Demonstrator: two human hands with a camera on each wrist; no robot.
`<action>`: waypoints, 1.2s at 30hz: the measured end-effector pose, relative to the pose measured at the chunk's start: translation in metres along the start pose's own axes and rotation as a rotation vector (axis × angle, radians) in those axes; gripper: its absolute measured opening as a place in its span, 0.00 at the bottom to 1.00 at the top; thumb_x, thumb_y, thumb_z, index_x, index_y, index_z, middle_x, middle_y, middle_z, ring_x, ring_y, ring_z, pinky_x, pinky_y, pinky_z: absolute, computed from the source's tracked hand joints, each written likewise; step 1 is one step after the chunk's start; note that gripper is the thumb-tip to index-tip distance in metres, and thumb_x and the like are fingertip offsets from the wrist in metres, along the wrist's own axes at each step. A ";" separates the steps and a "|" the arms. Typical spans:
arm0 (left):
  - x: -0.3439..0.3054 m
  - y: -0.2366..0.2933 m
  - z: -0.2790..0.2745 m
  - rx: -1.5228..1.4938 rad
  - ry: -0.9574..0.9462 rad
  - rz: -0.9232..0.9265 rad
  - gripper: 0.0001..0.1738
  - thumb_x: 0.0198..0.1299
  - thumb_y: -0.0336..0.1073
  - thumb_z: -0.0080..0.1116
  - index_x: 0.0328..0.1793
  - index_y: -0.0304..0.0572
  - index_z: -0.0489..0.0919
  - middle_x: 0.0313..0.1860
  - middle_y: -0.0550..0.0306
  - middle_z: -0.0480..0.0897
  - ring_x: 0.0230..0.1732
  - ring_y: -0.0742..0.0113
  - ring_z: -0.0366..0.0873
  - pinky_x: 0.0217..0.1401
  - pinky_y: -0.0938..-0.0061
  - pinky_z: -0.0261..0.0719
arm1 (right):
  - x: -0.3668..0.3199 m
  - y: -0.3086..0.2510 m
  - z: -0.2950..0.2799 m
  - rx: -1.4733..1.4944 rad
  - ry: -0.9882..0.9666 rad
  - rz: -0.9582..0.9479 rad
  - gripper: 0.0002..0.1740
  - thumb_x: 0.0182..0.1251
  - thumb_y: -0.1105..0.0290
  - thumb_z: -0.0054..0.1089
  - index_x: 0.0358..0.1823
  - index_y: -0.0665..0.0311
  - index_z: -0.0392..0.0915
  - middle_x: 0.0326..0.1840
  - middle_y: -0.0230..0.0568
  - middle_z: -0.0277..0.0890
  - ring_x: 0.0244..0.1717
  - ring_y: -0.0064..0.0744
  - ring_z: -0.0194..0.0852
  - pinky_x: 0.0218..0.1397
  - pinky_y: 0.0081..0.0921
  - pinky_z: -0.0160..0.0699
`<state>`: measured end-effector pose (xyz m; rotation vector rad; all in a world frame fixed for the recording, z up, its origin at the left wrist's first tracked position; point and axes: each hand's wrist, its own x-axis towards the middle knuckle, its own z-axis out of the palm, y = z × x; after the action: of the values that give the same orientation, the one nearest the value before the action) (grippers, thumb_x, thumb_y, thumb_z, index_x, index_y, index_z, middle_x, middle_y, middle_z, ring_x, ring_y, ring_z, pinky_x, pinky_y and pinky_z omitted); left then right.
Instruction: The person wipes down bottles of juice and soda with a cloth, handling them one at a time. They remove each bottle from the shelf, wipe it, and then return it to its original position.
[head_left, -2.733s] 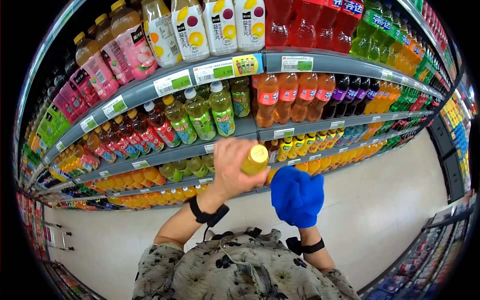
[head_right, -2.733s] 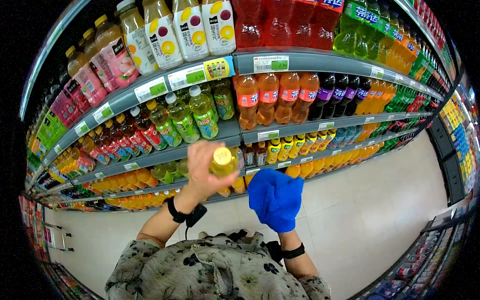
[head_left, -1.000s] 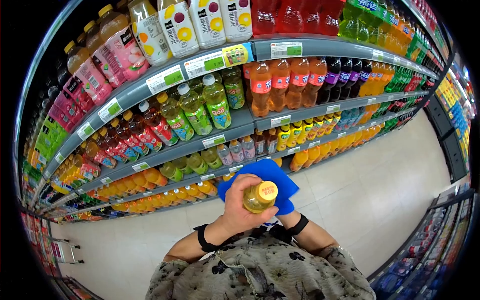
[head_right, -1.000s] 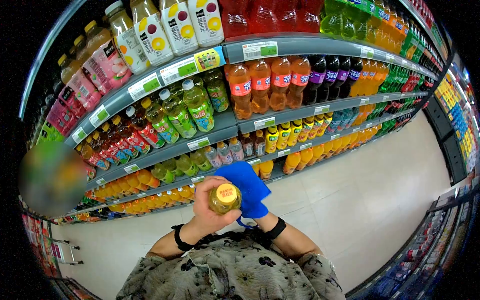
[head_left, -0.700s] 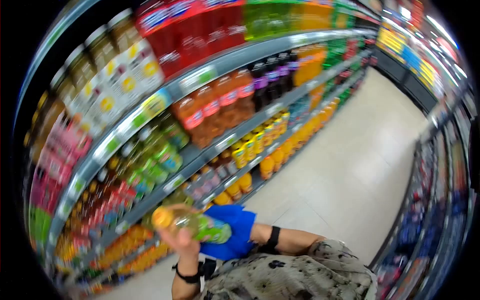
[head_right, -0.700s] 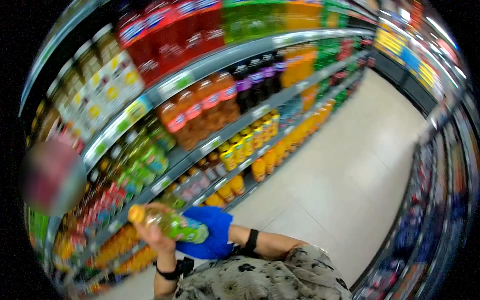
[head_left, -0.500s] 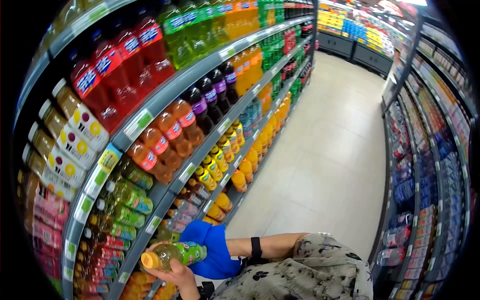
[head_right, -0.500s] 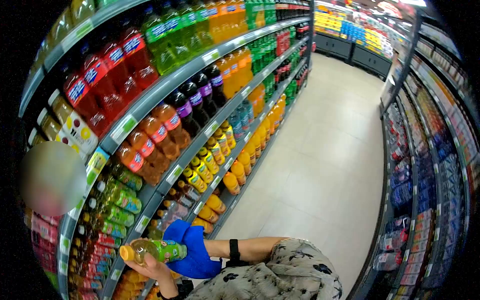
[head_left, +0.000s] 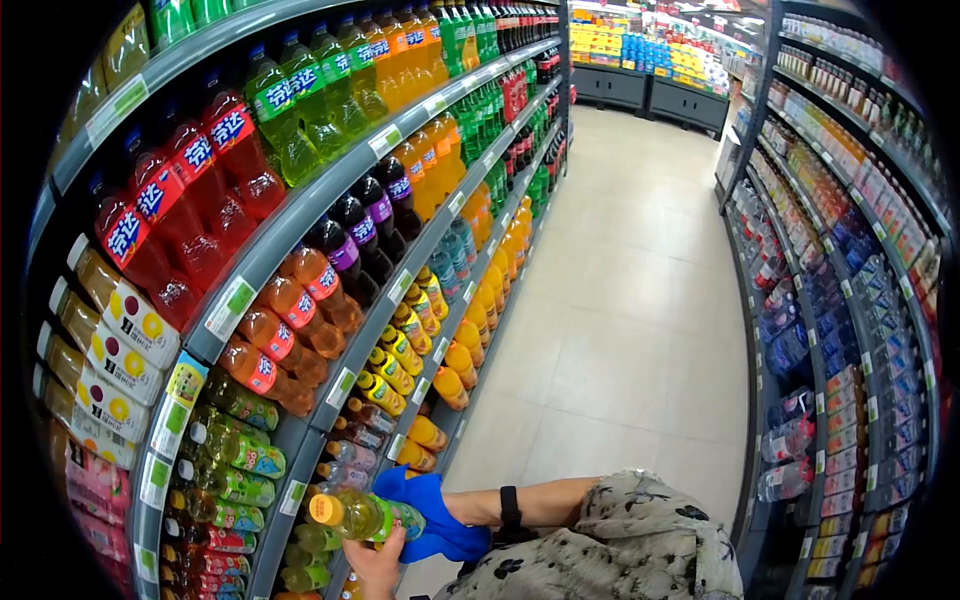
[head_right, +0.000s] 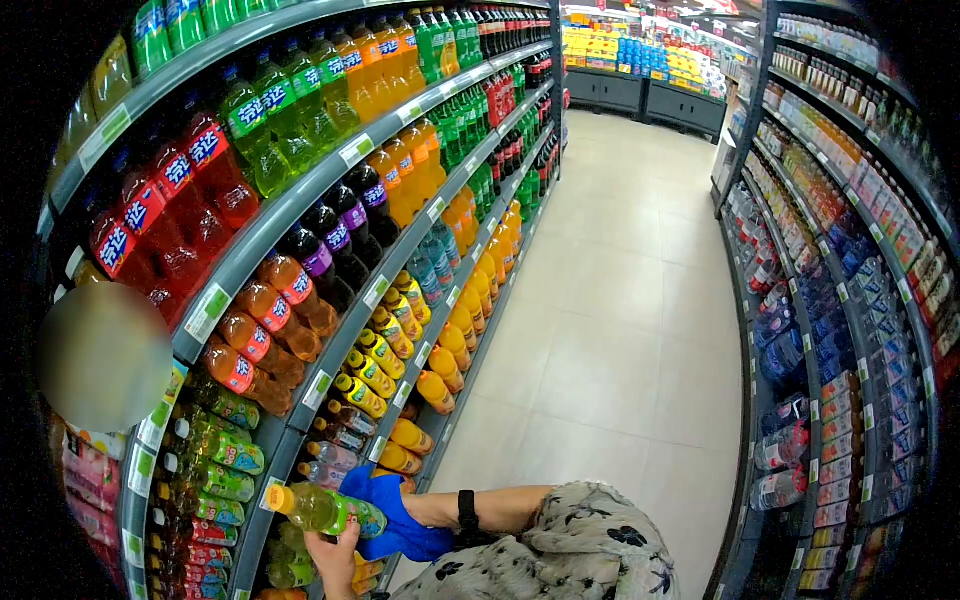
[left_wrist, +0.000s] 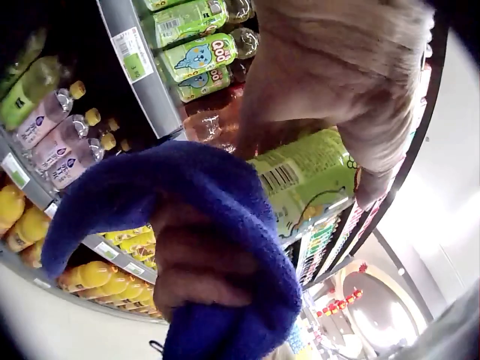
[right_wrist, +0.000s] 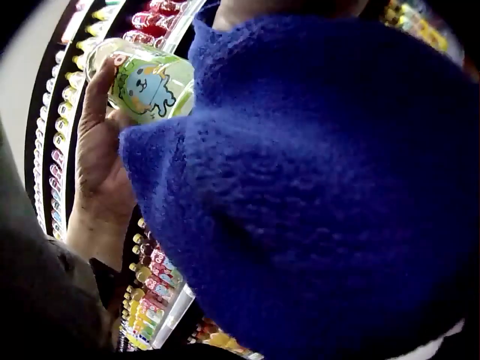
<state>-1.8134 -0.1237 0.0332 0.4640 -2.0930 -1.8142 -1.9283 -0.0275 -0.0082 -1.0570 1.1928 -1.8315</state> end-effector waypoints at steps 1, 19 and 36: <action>-0.002 0.000 0.006 -0.028 0.062 0.010 0.33 0.44 0.22 0.65 0.59 0.32 0.66 0.45 0.53 0.76 0.44 0.68 0.76 0.52 0.71 0.73 | 0.002 0.002 0.001 -0.006 0.027 -0.010 0.15 0.59 0.62 0.56 0.45 0.61 0.75 0.51 0.46 0.73 0.52 0.39 0.71 0.56 0.32 0.69; -0.012 -0.062 -0.008 0.617 0.160 0.088 0.35 0.48 0.32 0.64 0.63 0.32 0.62 0.54 0.46 0.72 0.53 0.59 0.72 0.57 0.66 0.69 | 0.011 0.034 0.005 -0.521 0.062 -0.248 0.15 0.55 0.67 0.54 0.45 0.62 0.76 0.54 0.50 0.71 0.55 0.48 0.68 0.58 0.38 0.66; 0.007 0.023 -0.015 -0.013 0.635 0.094 0.35 0.46 0.23 0.63 0.62 0.32 0.63 0.47 0.50 0.75 0.41 0.68 0.75 0.47 0.72 0.75 | -0.018 0.029 -0.006 0.162 -0.100 0.323 0.17 0.69 0.62 0.47 0.47 0.71 0.73 0.41 0.32 0.75 0.40 0.20 0.69 0.45 0.23 0.71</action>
<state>-1.8135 -0.1365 0.0576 0.7993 -1.6294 -1.3818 -1.9226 -0.0188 -0.0416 -0.8033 1.0668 -1.5761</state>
